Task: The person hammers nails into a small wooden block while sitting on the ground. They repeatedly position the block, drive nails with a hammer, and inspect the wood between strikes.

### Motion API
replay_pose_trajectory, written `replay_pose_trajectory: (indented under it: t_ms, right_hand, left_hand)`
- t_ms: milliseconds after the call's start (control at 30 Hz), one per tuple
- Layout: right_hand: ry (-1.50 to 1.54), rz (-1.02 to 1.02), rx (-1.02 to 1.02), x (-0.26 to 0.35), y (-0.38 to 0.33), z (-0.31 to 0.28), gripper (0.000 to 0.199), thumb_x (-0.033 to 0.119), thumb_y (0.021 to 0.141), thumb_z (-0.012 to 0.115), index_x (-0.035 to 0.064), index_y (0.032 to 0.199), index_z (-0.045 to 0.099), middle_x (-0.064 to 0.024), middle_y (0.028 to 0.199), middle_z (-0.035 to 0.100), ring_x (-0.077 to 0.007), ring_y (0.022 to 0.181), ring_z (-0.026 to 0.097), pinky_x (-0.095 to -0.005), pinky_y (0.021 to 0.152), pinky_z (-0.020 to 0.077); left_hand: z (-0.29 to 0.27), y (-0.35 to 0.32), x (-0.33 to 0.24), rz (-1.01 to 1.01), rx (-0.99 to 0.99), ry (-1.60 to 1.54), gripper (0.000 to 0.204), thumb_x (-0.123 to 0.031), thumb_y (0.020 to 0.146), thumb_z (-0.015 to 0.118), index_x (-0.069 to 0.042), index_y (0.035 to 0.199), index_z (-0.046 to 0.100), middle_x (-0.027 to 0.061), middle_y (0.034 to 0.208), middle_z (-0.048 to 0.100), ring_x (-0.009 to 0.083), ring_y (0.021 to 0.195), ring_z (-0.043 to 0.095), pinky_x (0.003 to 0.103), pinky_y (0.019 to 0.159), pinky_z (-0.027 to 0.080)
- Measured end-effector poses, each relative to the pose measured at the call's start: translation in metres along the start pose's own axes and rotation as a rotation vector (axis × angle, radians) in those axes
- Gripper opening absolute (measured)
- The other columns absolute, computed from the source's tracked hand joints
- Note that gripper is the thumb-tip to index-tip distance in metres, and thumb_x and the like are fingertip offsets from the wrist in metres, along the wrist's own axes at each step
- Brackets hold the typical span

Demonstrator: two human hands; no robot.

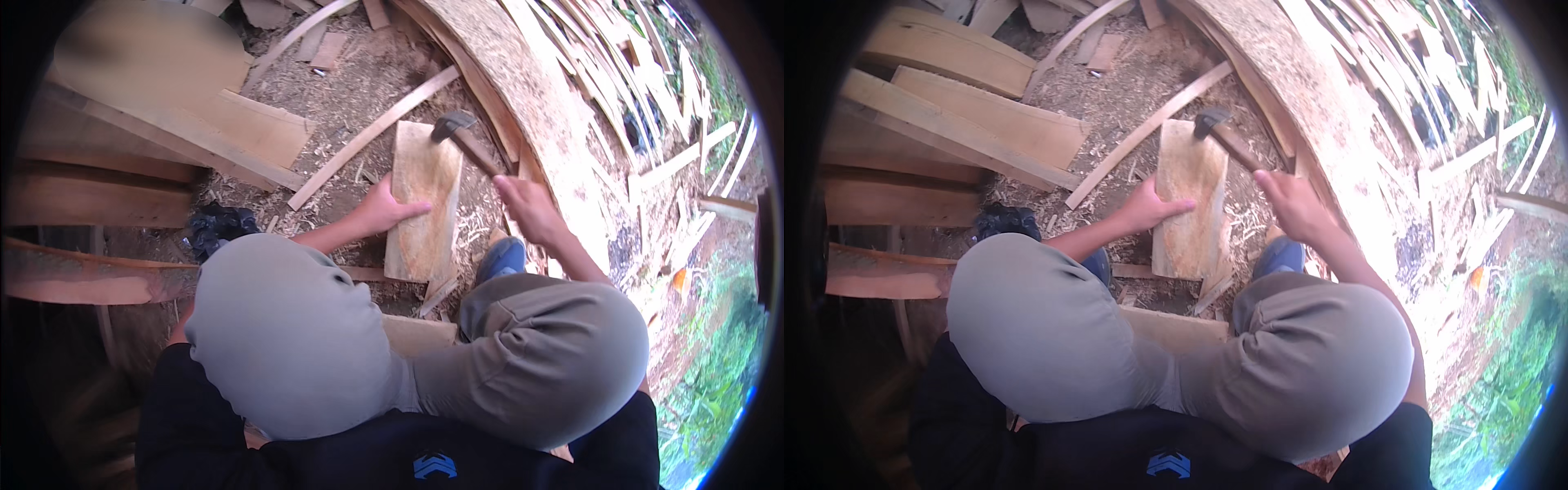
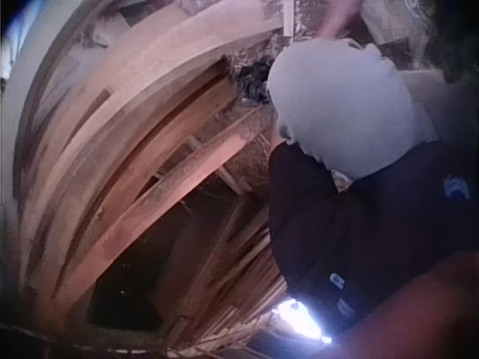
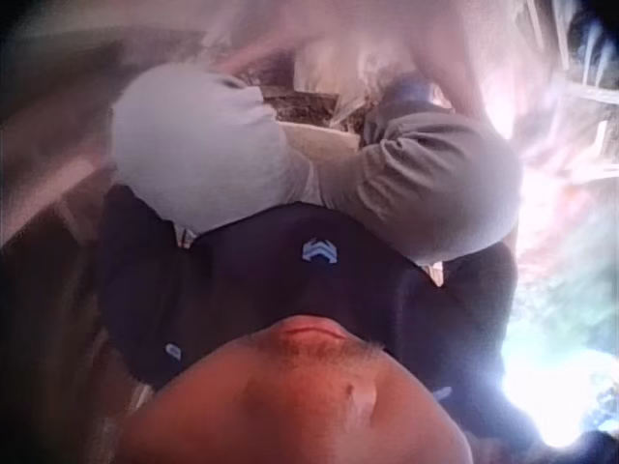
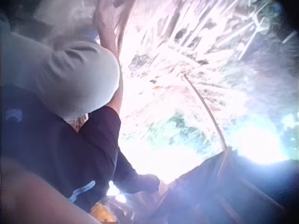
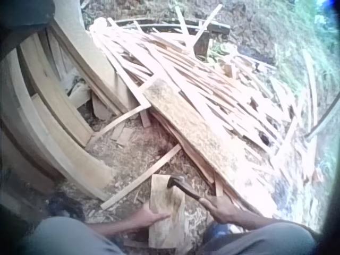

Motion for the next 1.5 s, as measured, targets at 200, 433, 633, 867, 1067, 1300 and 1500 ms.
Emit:
replay_pose_trajectory:
  t_ms: [200, 433, 633, 867, 1067, 1300, 1500]
  right_hand:
    - [0.594, -0.466, -0.456, 0.068, -0.042, -0.093, 0.061, 0.058, 0.108, 0.036, 0.0077, 0.084, 0.058, 0.0048, 0.059, 0.042, -0.0082, 0.048, 0.037, -0.0284, 0.043, 0.0284]
    - [-0.128, -0.13, -0.091, 0.007, -0.009, -0.003, 0.064, 0.055, 0.108, 0.039, -0.0021, 0.108, 0.067, -0.022, 0.08, 0.066, -0.0384, 0.081, 0.067, -0.0512, 0.078, 0.0492]
    - [0.173, -0.427, -0.358, 0.072, -0.028, -0.07, 0.064, 0.06, 0.108, 0.036, 0.0035, 0.09, 0.061, 0.0004, 0.061, 0.048, -0.0108, 0.054, 0.045, -0.0333, 0.05, 0.0362]
    - [-0.061, -0.23, -0.281, -0.022, 0.004, -0.018, 0.058, 0.052, 0.11, 0.036, 0.0027, 0.094, 0.063, -0.0081, 0.065, 0.057, -0.0292, 0.064, 0.059, -0.0439, 0.061, 0.0462]
    - [0.373, -0.29, -0.376, 0.03, -0.027, -0.078, 0.059, 0.057, 0.109, 0.038, 0.0054, 0.091, 0.06, 0.0032, 0.064, 0.045, -0.0072, 0.054, 0.041, -0.0286, 0.049, 0.0332]
    - [-0.136, -0.237, -0.268, -0.014, -0.004, -0.006, 0.058, 0.051, 0.11, 0.037, 0.002, 0.102, 0.068, -0.0147, 0.071, 0.061, -0.0271, 0.075, 0.063, -0.0462, 0.074, 0.0495]
    - [0.09, -0.249, -0.265, 0.052, -0.025, -0.051, 0.053, 0.048, 0.11, 0.043, 0.0021, 0.097, 0.065, -0.0055, 0.064, 0.054, -0.0159, 0.059, 0.054, -0.0381, 0.057, 0.0434]
  left_hand:
    - [-0.003, -0.012, -0.001, -0.037, -0.024, 0.0, 0.087, -0.039, 0.08, 0.089, 0.007, 0.139, 0.046, 0.0194, 0.132, 0.064, 0.0254, 0.12, 0.064, 0.04, 0.105, 0.05]
    - [0.01, 0.005, 0.0, 0.031, 0.016, 0.042, 0.086, -0.04, 0.08, 0.089, 0.007, 0.139, 0.046, 0.0196, 0.131, 0.064, 0.0253, 0.12, 0.064, 0.039, 0.104, 0.051]
    - [-0.007, -0.013, -0.002, -0.034, -0.037, 0.05, 0.086, -0.041, 0.079, 0.089, 0.006, 0.138, 0.047, 0.0193, 0.13, 0.065, 0.0255, 0.12, 0.064, 0.039, 0.104, 0.051]
    - [0.007, -0.007, -0.011, -0.039, 0.007, 0.119, 0.089, -0.044, 0.081, 0.087, 0.005, 0.142, 0.045, 0.0196, 0.133, 0.064, 0.025, 0.122, 0.063, 0.04, 0.107, 0.049]
    - [-0.003, -0.008, 0.009, -0.039, -0.023, 0.095, 0.086, -0.039, 0.082, 0.088, 0.004, 0.143, 0.044, 0.0184, 0.135, 0.062, 0.0246, 0.123, 0.062, 0.039, 0.106, 0.049]
    - [0.012, -0.002, -0.012, 0.004, 0.011, 0.081, 0.089, -0.041, 0.079, 0.09, 0.005, 0.141, 0.047, 0.0187, 0.132, 0.065, 0.0254, 0.121, 0.064, 0.039, 0.105, 0.05]
    - [-0.005, -0.009, 0.004, -0.028, -0.034, 0.095, 0.087, -0.041, 0.079, 0.089, 0.006, 0.139, 0.047, 0.0187, 0.131, 0.065, 0.0256, 0.12, 0.064, 0.039, 0.105, 0.05]
Point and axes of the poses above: each hand's wrist, its own y-axis towards the middle knuckle, its own z-axis out of the palm, x = y × z, the point moved 8 cm from there along y, towards the middle knuckle
